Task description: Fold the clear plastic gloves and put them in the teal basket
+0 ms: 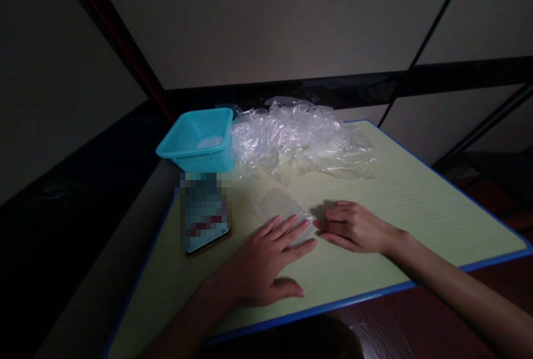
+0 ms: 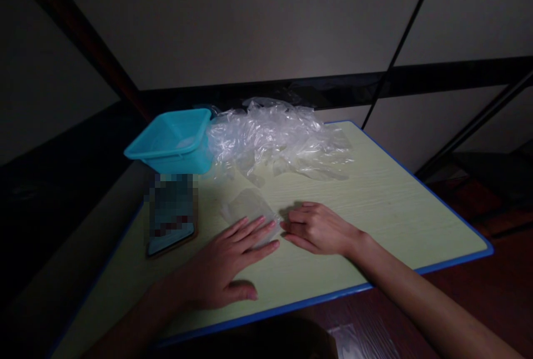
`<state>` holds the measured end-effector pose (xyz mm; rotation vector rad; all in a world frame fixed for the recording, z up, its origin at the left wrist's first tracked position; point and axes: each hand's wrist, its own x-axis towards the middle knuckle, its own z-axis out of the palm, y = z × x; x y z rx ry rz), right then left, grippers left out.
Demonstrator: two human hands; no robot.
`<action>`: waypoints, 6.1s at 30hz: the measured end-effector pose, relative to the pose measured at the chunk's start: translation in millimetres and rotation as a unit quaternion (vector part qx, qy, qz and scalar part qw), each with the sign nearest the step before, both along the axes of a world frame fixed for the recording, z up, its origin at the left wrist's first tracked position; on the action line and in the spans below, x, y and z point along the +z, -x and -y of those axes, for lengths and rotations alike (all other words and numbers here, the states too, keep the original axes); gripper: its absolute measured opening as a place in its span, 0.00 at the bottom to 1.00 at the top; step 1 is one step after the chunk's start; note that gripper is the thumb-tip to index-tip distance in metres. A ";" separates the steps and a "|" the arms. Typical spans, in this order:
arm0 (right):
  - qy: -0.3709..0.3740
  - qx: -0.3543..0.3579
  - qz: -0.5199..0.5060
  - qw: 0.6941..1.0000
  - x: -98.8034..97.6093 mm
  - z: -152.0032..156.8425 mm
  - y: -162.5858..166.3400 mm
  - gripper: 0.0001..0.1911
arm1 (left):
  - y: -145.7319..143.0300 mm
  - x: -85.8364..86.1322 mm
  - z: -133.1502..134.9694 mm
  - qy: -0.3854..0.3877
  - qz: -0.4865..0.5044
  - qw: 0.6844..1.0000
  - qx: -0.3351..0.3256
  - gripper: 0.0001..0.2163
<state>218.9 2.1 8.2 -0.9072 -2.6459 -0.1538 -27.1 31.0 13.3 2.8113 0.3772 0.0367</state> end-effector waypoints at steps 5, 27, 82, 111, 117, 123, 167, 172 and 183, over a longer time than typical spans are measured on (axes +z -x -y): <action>0.005 -0.001 0.002 1.000 -1.2 0.1 -0.4 0.16 | 2.2 -5.1 0.8 -0.033 0.040 0.994 0.092 0.30; -0.159 0.039 0.040 0.986 7.4 -3.0 -0.9 0.14 | -2.7 0.2 29.7 -0.110 0.057 0.976 0.176 0.25; 0.485 -0.080 -0.285 0.823 9.8 -53.5 40.0 0.04 | -17.2 -22.4 12.9 0.199 0.356 0.791 0.457 0.27; 0.132 -0.049 0.036 0.989 -6.3 -10.5 67.3 0.38 | -19.8 -22.6 4.9 0.101 0.324 0.822 0.458 0.26; 0.121 -0.039 0.036 0.991 -9.2 -11.3 66.9 0.37 | -12.8 -20.8 5.5 0.122 0.321 0.814 0.468 0.25; 0.130 -0.042 0.046 0.990 -9.6 -11.7 66.5 0.37 | -5.7 -12.6 12.5 0.126 0.299 0.807 0.494 0.25; 0.078 -0.096 0.070 0.990 -12.6 -5.4 34.4 0.37 | -11.0 -15.5 48.7 -0.138 0.026 0.930 0.339 0.34; 0.090 -0.100 0.061 0.989 -11.1 -5.0 35.4 0.37 | -9.1 -17.0 48.6 -0.107 0.050 0.930 0.348 0.34; 0.099 -0.098 0.062 0.988 -11.4 -6.3 34.3 0.37 | -9.3 -12.0 46.1 -0.083 0.048 0.931 0.353 0.33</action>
